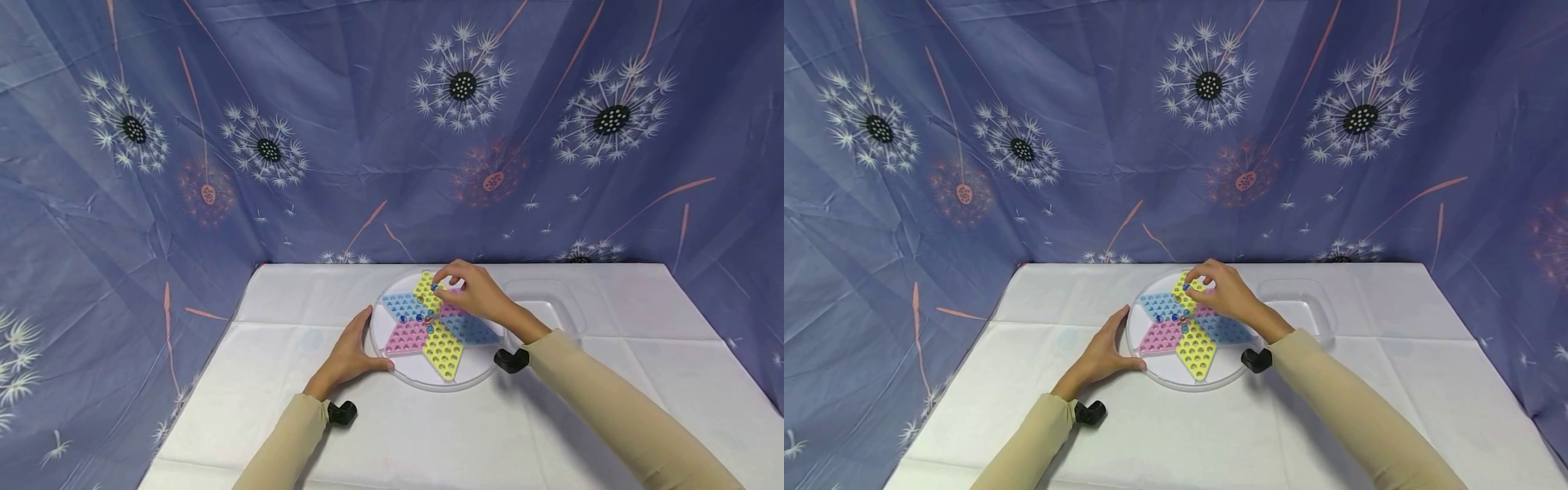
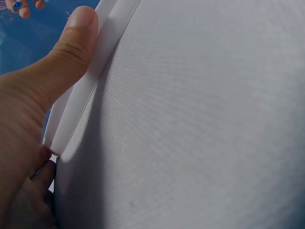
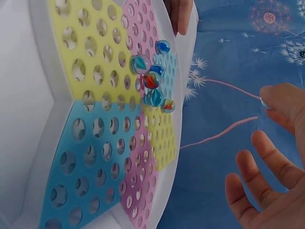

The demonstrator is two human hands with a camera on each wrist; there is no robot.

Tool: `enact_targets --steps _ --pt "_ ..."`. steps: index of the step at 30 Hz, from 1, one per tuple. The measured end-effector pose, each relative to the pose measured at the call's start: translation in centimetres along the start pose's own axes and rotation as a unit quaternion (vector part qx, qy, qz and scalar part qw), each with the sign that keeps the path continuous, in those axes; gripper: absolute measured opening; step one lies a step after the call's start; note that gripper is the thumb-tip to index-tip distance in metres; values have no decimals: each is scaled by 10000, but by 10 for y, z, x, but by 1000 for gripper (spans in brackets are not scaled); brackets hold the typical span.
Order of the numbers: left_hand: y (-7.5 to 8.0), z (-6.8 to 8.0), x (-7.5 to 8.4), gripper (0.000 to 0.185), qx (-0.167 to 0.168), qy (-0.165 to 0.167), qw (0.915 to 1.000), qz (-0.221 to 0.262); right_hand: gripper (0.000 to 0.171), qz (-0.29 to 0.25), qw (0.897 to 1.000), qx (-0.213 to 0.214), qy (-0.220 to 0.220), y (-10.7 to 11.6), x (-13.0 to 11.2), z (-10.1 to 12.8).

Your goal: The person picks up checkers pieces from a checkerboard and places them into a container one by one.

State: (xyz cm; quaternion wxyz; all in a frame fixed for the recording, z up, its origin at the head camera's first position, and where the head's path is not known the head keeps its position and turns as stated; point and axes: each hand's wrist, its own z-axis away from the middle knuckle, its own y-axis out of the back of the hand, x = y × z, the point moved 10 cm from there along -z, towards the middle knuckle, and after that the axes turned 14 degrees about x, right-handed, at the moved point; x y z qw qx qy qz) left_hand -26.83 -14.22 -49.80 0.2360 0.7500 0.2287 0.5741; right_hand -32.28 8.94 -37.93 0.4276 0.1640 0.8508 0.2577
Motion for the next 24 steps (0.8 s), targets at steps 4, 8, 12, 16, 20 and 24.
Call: enact_targets --steps 4,8,12,16,20,24 --pt "0 0 1 137 11 -5 10000 10 18 41 10000 3 -70 5 2 3" --pt "1 0 1 136 19 -14 10000 34 20 107 9999 17 -84 12 4 7" --pt "0 0 1 136 12 -25 10000 28 21 175 9998 69 -97 22 7 12" --pt "0 0 1 137 0 -20 10000 -21 20 251 9995 77 -192 33 12 17" --pt "-1 1 0 137 -2 9 10000 -61 19 355 9989 58 -300 43 20 23" --pt "-1 1 1 137 2 2 10000 -79 19 487 9982 127 -315 58 25 28"
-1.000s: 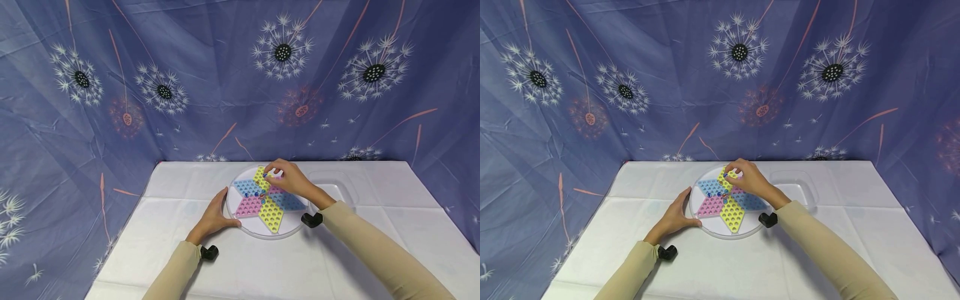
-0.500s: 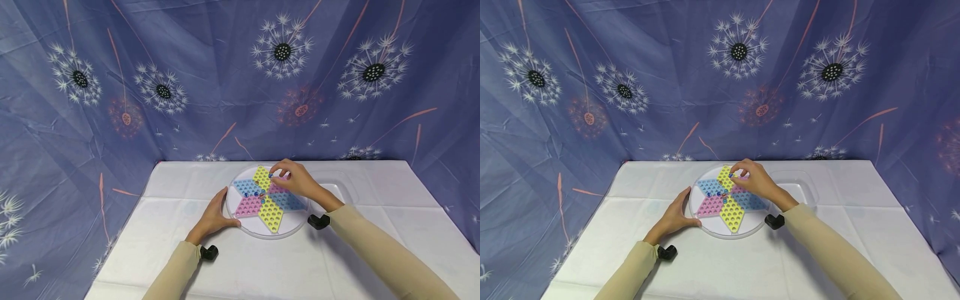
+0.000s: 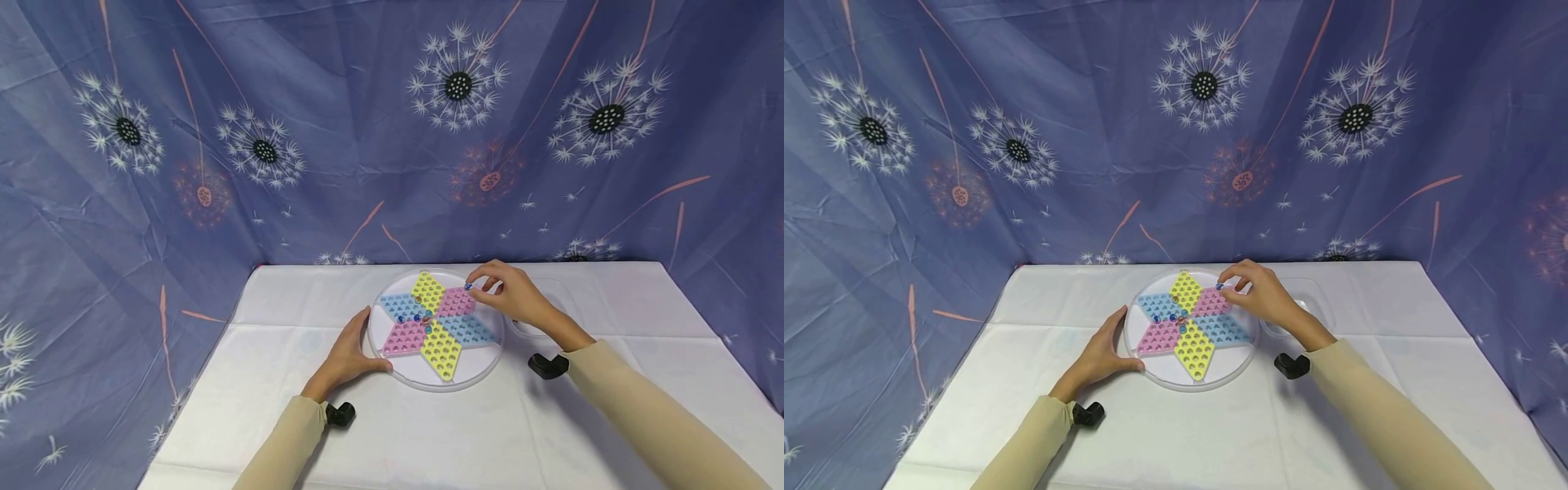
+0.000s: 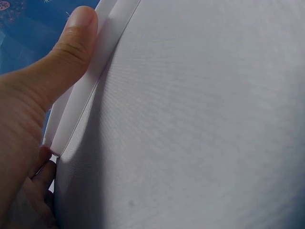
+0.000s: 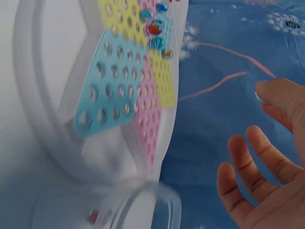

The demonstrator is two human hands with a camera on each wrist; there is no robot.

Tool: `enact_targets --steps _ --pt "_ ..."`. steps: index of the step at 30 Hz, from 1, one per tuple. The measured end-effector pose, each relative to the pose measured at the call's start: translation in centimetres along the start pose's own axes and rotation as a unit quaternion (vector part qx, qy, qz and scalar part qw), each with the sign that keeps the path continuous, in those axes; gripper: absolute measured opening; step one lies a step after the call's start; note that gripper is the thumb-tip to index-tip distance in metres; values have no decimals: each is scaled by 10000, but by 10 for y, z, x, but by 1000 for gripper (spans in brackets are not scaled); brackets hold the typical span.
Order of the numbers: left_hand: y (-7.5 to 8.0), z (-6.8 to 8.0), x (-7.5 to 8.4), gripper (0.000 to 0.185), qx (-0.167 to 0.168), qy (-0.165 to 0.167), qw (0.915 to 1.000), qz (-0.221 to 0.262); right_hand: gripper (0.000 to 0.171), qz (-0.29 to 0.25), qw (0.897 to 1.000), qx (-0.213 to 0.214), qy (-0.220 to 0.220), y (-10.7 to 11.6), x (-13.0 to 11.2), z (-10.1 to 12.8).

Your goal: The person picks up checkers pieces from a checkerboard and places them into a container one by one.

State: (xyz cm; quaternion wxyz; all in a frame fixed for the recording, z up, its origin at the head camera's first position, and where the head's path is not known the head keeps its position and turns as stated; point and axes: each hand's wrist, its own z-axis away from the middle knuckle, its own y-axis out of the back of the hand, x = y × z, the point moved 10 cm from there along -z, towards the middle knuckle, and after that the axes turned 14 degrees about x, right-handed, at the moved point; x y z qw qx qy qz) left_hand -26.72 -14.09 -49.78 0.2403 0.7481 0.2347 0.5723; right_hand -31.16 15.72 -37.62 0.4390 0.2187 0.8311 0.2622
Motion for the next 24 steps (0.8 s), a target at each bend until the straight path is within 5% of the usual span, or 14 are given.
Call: enact_targets --steps 24 --pt "-1 -3 -3 137 -40 -16 10000 34 16 610 9970 453 -171 49 42 25"
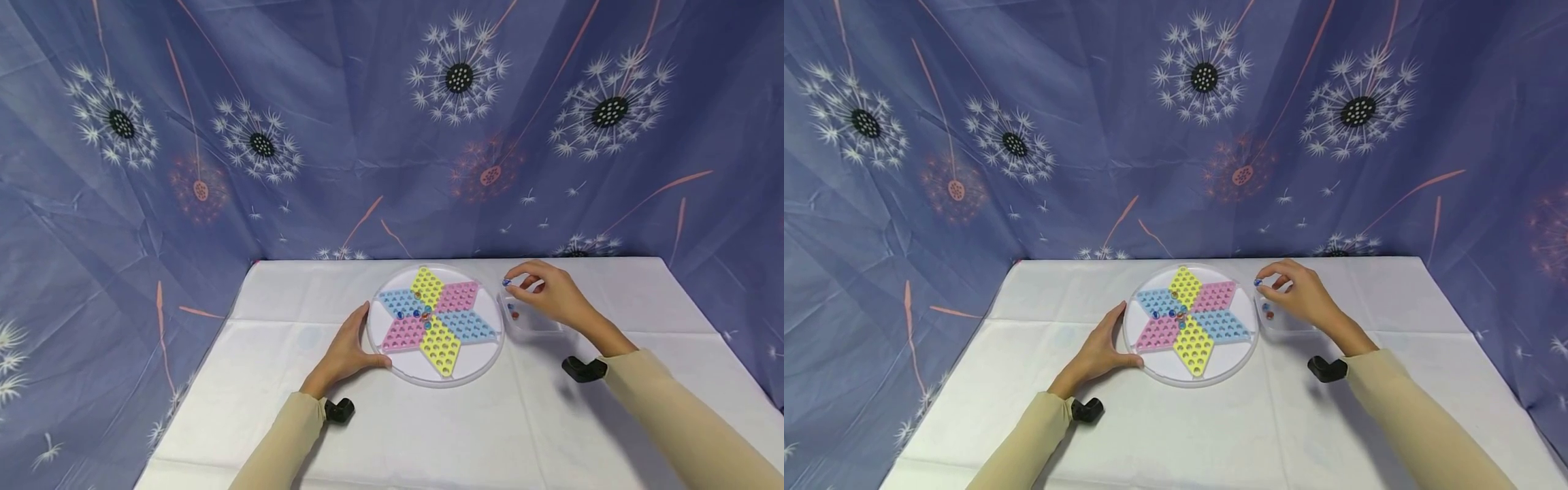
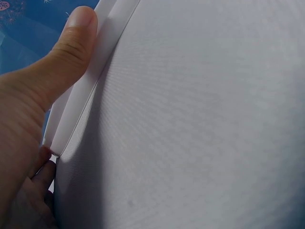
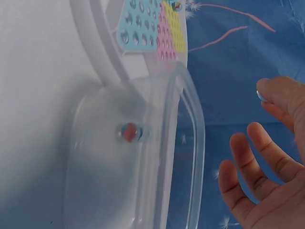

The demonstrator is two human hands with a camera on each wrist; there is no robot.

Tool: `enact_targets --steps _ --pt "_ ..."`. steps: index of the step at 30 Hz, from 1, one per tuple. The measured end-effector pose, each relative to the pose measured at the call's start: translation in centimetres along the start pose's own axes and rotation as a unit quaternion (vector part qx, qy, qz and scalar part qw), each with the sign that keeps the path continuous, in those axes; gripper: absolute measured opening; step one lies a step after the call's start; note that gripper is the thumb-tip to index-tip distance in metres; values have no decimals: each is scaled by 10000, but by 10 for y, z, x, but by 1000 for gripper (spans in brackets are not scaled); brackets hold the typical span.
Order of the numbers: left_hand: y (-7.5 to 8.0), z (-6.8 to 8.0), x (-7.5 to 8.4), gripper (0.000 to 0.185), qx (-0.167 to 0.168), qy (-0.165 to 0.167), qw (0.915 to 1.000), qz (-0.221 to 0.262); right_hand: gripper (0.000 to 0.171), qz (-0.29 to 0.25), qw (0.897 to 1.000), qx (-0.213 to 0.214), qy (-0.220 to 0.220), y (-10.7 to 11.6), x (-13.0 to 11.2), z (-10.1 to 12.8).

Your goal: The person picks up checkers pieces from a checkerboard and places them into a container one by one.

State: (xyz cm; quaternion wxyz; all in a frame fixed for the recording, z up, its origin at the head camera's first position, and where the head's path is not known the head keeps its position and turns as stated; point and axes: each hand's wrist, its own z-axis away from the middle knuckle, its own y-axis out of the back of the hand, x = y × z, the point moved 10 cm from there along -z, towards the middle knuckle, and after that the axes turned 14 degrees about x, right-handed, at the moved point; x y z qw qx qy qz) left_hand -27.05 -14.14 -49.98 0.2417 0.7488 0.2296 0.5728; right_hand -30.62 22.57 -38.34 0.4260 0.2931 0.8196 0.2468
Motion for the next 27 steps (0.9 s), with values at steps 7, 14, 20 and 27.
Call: enact_targets --steps 7,14,20,27 --pt "1 -1 0 137 -28 59 10000 39 16 72 9998 142 -101 11 13 6" --pt "0 -1 -1 137 -45 101 9999 14 16 135 9995 271 -114 16 24 10" --pt "0 0 -2 138 -36 99 9999 -14 16 123 9994 216 -244 16 31 13" --pt "-2 0 -4 139 -75 141 9999 -40 16 177 9990 54 -400 10 36 15"
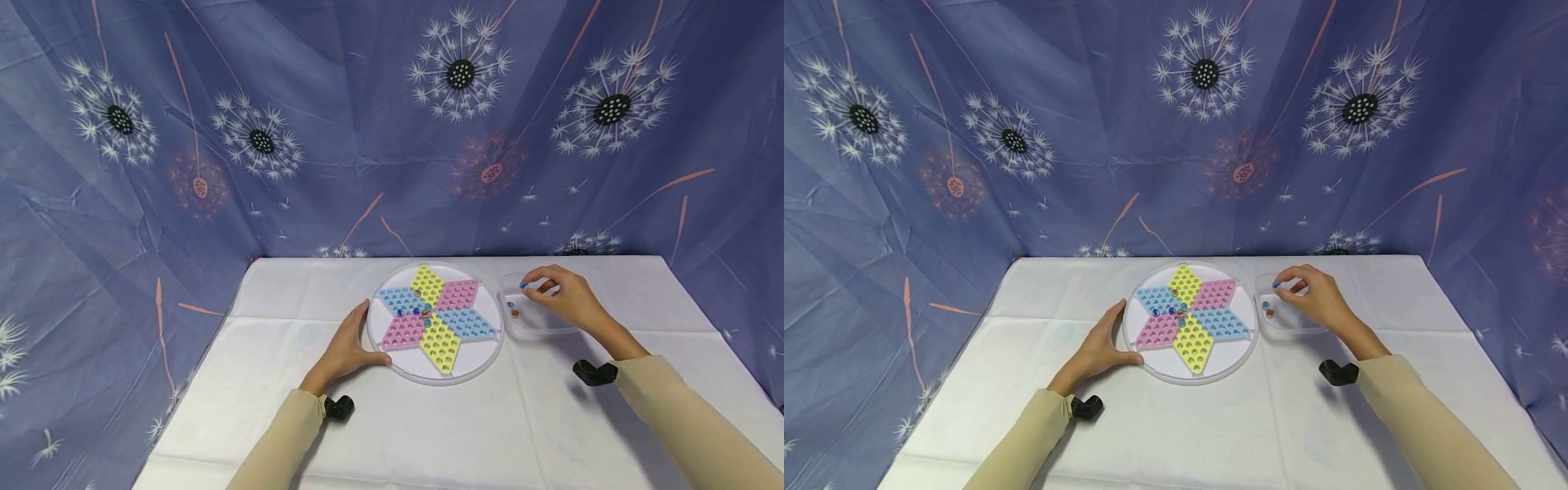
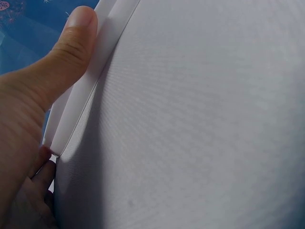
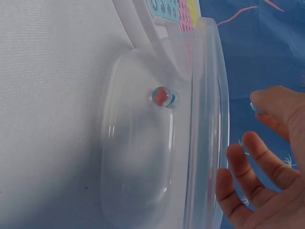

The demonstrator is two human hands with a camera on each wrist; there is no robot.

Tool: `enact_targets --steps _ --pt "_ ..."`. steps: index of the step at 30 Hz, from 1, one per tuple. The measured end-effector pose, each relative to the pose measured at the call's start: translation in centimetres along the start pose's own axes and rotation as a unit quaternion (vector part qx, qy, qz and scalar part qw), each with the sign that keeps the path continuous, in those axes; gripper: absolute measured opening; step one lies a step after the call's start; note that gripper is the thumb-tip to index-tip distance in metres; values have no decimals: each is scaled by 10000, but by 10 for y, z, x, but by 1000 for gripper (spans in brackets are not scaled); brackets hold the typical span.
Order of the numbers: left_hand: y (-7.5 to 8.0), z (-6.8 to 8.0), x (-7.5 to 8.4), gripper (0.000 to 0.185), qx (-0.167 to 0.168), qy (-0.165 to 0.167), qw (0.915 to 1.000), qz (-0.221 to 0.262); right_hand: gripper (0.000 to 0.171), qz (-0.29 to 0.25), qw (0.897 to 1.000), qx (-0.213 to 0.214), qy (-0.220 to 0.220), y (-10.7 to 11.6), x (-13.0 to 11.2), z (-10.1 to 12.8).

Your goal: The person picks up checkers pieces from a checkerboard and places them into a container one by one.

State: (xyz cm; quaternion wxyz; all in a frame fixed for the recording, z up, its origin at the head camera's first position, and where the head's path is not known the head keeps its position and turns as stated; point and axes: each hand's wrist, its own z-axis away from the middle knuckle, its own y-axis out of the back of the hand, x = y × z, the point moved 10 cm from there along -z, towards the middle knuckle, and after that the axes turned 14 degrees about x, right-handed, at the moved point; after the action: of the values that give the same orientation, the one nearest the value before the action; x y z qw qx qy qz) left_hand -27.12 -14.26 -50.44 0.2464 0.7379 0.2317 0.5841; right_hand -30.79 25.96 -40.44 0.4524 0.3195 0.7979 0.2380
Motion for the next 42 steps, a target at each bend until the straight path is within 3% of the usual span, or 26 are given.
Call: enact_targets --steps 20,37,42 --pt "1 2 3 137 58 -109 9999 44 15 266 9970 -685 -242 -28 13 7" --pt "0 1 2 138 48 -138 9999 -48 13 292 9971 -678 -173 -29 14 8" --pt "0 0 1 138 31 -109 9999 -64 23 302 9972 -652 -205 -28 15 7"
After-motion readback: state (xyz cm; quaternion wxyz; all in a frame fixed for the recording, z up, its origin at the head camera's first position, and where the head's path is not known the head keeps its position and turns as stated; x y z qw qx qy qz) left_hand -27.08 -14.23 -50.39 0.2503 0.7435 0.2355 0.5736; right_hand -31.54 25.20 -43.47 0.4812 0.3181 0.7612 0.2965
